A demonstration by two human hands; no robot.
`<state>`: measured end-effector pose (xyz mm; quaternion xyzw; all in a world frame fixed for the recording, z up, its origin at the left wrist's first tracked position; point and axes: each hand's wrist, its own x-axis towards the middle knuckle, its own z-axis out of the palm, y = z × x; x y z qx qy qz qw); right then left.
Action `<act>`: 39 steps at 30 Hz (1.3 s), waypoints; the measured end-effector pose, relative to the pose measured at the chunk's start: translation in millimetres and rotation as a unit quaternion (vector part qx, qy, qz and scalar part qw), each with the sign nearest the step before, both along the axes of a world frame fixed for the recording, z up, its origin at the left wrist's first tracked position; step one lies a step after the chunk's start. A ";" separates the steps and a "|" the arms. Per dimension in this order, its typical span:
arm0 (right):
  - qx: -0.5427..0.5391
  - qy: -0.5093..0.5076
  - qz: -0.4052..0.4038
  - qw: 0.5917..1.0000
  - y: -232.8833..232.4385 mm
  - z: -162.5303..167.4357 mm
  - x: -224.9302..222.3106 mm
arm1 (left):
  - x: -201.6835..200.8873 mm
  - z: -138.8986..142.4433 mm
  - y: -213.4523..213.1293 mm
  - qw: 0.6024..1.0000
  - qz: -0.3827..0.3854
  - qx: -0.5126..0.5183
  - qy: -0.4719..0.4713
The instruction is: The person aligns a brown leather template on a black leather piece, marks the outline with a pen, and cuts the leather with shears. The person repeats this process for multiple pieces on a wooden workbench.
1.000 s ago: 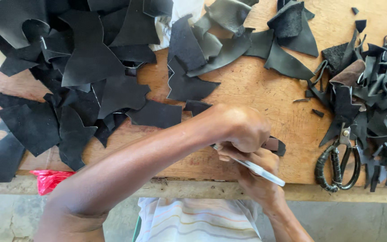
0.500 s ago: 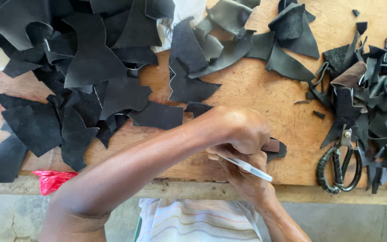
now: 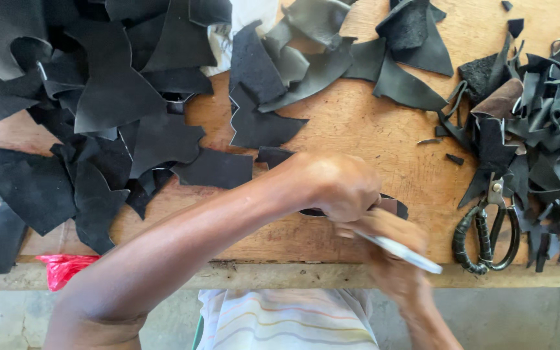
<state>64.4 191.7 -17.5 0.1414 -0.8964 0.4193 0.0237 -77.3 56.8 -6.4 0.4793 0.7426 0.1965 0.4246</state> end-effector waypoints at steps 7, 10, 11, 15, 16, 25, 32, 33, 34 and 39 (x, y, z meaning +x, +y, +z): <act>-0.060 -0.060 -0.031 0.996 14.6 1.5 1.9 | 3.5 12.5 -4.7 0.999 0.019 -0.026 -0.015; -0.113 -0.072 -0.045 0.990 27.8 8.5 7.3 | 3.4 14.7 -8.0 0.999 0.029 -0.020 -0.018; -0.123 -0.070 -0.048 0.989 29.7 8.3 8.2 | 2.4 15.3 -8.8 0.999 0.026 -0.016 -0.014; -0.181 -0.096 -0.063 0.977 30.3 0.6 11.0 | 2.4 19.4 -11.7 1.000 0.020 -0.007 -0.010; -0.164 -0.094 -0.055 0.980 31.3 -1.3 11.0 | 2.2 20.7 -12.7 0.999 0.022 -0.022 -0.015; -0.116 -0.094 -0.084 0.985 69.5 8.4 18.9 | 9.7 21.3 -21.1 0.997 0.068 -0.004 -0.024; -0.101 -0.061 -0.064 0.991 82.7 14.0 17.3 | 21.9 13.6 -28.1 0.997 0.070 0.023 0.031; -0.102 -0.054 -0.051 0.992 83.0 14.3 15.6 | 25.8 14.0 -31.6 0.994 0.096 0.040 0.030; -0.154 -0.053 -0.057 0.985 82.1 14.0 13.4 | 31.3 14.9 -35.7 0.991 0.121 0.057 0.029; -0.032 -0.073 -0.113 0.990 63.0 11.7 -3.9 | 53.6 13.3 -47.7 0.976 0.190 0.087 0.068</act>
